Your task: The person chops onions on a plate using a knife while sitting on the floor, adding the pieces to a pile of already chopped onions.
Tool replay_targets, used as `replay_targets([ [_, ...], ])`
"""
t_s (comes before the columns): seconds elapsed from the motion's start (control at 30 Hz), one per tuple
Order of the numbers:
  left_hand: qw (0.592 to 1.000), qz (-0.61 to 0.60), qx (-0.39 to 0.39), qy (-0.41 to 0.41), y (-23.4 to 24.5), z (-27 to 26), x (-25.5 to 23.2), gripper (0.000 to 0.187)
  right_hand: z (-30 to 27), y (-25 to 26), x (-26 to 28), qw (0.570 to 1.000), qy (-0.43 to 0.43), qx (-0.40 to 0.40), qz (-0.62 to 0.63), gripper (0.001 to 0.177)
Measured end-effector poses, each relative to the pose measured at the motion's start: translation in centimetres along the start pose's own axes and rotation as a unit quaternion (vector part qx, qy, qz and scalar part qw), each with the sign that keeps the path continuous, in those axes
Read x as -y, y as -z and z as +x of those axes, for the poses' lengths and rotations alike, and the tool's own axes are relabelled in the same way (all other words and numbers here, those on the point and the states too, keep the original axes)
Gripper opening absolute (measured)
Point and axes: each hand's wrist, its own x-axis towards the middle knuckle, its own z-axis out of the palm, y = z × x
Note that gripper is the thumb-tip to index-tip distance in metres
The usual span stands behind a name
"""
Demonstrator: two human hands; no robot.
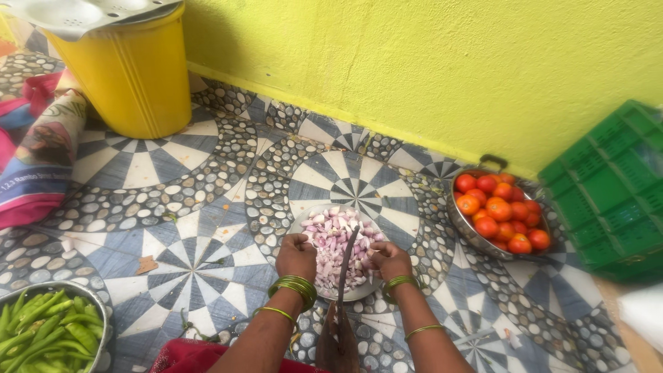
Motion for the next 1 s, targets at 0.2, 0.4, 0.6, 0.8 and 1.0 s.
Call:
replay_targets([
  [0.2, 0.967, -0.088, 0.237, -0.029, 1.4, -1.9, -2.1, 0.021, -4.5, 1.3, 3.4, 0.987, -0.088, 0.085, 0.103, 0.011],
  [0.4, 0.916, -0.157, 0.369, -0.035, 2.1, -3.6, -2.5, 0.021, -9.9, 0.0, 5.6, 0.983, -0.076, 0.13, 0.103, 0.028],
  [0.6, 0.907, -0.216, 0.362, 0.015, 2.1, -3.7, -2.0, 0.011, -11.5, -1.3, 5.8, 0.98, -0.018, 0.111, 0.165, 0.019],
  [0.8, 0.932, -0.173, 0.319, 0.005, 0.3, -3.6, -0.7, 0.008, -10.1, -2.1, 4.1, 0.988, -0.003, 0.073, 0.138, 0.027],
  [1.0, 0.925, -0.197, 0.322, 0.044, -1.0, -2.1, 2.0, 0.007, -8.6, -2.7, 2.4, 0.991, -0.013, 0.078, 0.11, 0.028],
])
